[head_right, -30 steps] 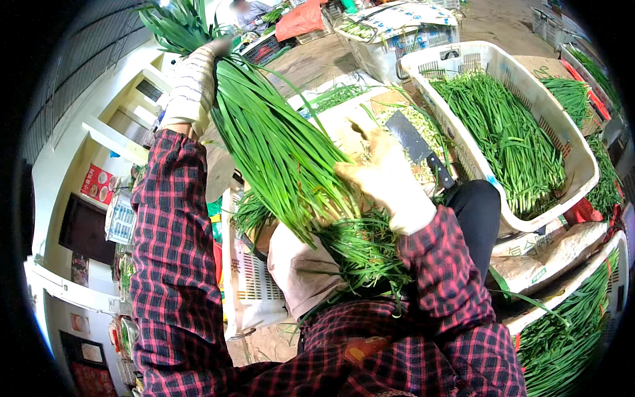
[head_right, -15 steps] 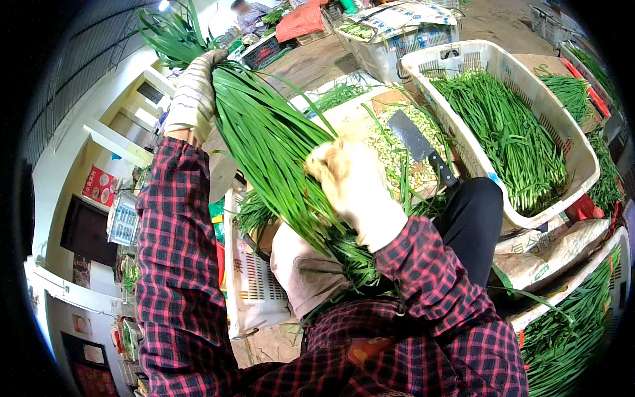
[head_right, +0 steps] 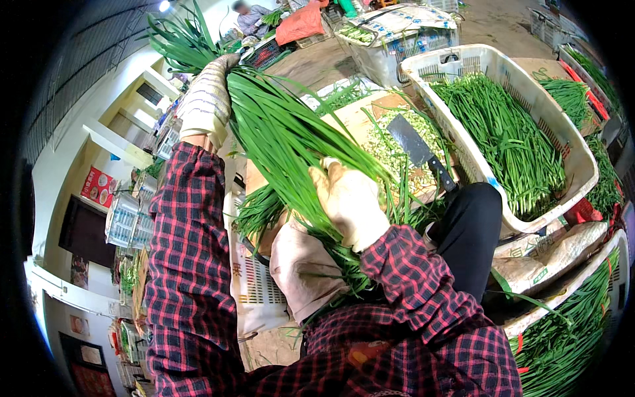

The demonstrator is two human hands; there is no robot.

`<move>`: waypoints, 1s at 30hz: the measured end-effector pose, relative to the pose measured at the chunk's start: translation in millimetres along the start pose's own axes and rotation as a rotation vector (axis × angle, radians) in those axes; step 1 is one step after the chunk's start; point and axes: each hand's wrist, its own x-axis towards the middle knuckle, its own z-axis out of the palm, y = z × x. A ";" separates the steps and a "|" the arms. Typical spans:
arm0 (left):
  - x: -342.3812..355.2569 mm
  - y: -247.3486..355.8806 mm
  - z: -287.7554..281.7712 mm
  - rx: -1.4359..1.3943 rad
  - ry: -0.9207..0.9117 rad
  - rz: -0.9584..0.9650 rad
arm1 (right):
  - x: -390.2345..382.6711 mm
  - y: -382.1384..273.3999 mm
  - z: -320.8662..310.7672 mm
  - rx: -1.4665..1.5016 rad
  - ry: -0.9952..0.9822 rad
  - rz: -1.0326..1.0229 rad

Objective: The person processes bundles of green onions by hand and using a knife, trimming the roots and peeling away outer layers before placing them into a bin.

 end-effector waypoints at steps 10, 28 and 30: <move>0.9 -23.1 19.4 -0.376 0.107 -0.018 | 13.2 11.0 6.6 0.649 -0.118 0.590; 39.9 -68.6 -43.7 -0.334 0.189 -0.411 | -76.1 39.6 -30.8 -0.356 -0.964 0.035; 16.0 -53.1 -41.5 -0.505 0.270 -0.341 | -67.8 14.2 -30.5 -0.056 -0.783 0.137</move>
